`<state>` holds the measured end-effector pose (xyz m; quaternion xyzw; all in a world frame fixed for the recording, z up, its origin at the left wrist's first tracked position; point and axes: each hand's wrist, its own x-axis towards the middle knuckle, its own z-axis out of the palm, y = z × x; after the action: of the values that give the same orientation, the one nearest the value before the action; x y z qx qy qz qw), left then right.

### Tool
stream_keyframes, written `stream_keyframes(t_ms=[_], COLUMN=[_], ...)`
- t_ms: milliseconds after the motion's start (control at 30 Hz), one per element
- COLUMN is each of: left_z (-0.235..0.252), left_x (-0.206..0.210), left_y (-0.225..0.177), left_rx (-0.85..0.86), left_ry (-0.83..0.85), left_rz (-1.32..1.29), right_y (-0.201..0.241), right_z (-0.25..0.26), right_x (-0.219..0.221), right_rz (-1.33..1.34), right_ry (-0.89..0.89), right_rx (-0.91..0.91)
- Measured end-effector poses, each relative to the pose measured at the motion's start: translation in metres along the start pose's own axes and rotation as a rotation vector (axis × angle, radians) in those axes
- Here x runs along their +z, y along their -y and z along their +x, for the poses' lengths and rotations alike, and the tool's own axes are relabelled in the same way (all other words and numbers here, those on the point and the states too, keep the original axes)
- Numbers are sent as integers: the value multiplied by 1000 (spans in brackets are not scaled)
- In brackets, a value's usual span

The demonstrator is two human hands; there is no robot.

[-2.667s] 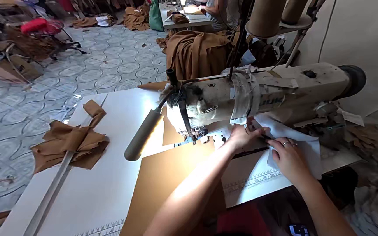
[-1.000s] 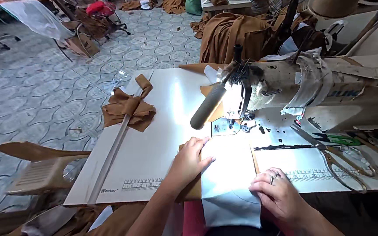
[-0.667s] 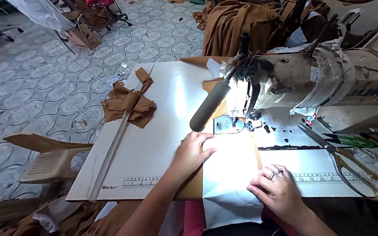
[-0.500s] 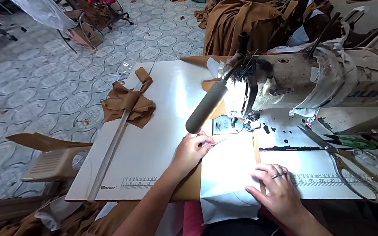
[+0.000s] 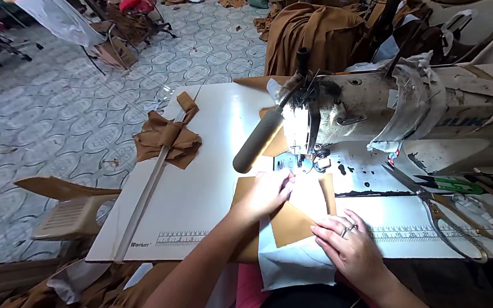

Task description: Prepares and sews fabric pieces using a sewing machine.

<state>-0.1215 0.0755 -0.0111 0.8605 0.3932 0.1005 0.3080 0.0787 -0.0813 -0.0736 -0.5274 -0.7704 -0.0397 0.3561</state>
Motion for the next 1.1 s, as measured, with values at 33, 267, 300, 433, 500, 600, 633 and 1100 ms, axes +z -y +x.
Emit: stream_keyframes(t_ms=[33, 267, 300, 433, 500, 600, 633, 1100], left_z=[6, 22, 22, 8, -11, -39, -47, -80], left_x=[3, 22, 27, 35, 35, 25, 19, 4], left_y=[-8, -14, -11, 1, -5, -21, -26, -37], left_rx=[-25, -68, -26, 252, 468, 668, 687, 272], left_ry=[3, -119, -161, -247, -359, -419, -403, -564], left_rz=[9, 125, 144, 152, 144, 32, -18, -172], right_y=[-1, -1, -1, -11, -13, -5, 1, 27], right_z=[0, 6, 8, 16, 26, 43, 50, 82], right_x=[0, -7, -9, -21, -30, -45, -50, -53], right_rz=[12, 295, 390, 673, 810, 997, 1033, 732], right_ry=[-19, -94, -99, -50, 21, 196, 250, -25], right_rx=[10, 219, 273, 475, 555, 603, 609, 195])
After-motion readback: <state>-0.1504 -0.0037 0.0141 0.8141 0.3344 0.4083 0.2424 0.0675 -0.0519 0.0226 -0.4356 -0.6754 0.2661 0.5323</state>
